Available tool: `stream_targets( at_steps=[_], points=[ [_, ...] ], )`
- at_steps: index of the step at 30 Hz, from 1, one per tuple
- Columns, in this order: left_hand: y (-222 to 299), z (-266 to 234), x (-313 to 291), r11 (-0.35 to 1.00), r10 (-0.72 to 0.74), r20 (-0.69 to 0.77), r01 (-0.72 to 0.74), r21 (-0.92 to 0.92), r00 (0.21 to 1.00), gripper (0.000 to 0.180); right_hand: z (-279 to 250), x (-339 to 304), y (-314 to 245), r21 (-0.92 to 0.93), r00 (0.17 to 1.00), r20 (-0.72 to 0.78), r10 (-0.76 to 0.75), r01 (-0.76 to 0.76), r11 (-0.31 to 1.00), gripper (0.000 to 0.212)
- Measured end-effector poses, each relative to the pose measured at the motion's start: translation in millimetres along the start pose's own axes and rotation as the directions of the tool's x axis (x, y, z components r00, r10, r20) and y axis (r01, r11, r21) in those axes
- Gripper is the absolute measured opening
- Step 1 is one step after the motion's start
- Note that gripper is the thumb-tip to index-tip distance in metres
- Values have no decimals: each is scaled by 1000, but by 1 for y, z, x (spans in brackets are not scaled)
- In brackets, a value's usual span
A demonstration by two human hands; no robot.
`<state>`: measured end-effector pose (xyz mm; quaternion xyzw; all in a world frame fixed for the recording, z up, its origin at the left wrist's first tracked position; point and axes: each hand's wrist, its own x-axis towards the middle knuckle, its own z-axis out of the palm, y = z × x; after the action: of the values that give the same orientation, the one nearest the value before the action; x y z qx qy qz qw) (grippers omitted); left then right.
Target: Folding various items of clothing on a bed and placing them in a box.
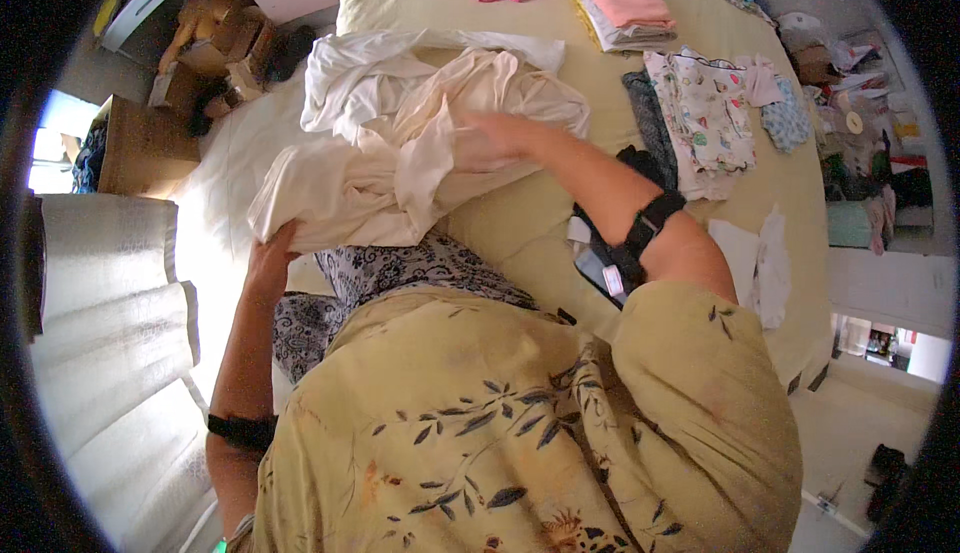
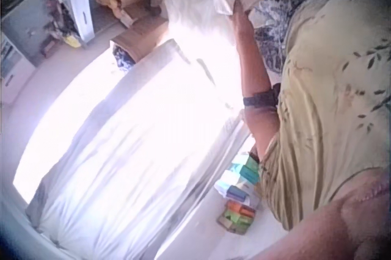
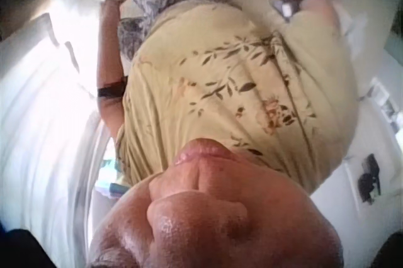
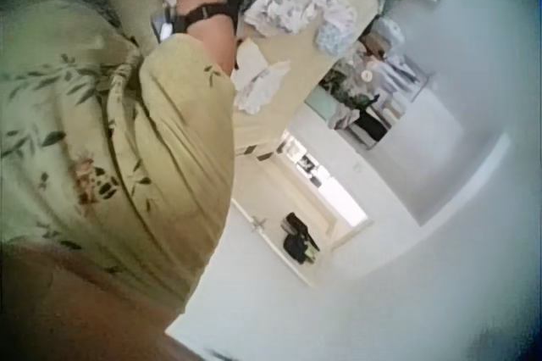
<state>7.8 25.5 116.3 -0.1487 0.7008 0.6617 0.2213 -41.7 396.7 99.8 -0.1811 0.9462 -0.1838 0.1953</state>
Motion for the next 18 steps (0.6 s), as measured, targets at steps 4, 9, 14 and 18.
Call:
stream_targets(
  at_steps=[4, 9, 14, 18],
  points=[
    [-20, -21, -6, 944, -31, -127, -13, -331, 991, 37, 63, -36, 22, 24, 999, -27, 46, -45, 999, 42],
    [-45, -62, 29, 963, -89, -160, 44, -267, 983, 48, 31, -48, 4, 30, 797, -604, -33, 64, 998, 29],
    [-4, -24, 51, 811, 429, -227, -262, 523, 874, 63, -64, -35, -54, 701, 812, -568, 134, 392, 595, 33],
    [68, 43, 34, 587, 539, 387, -664, 464, 748, 63, -114, -31, -118, 787, 819, -572, -45, 564, 252, 29]
  ],
)
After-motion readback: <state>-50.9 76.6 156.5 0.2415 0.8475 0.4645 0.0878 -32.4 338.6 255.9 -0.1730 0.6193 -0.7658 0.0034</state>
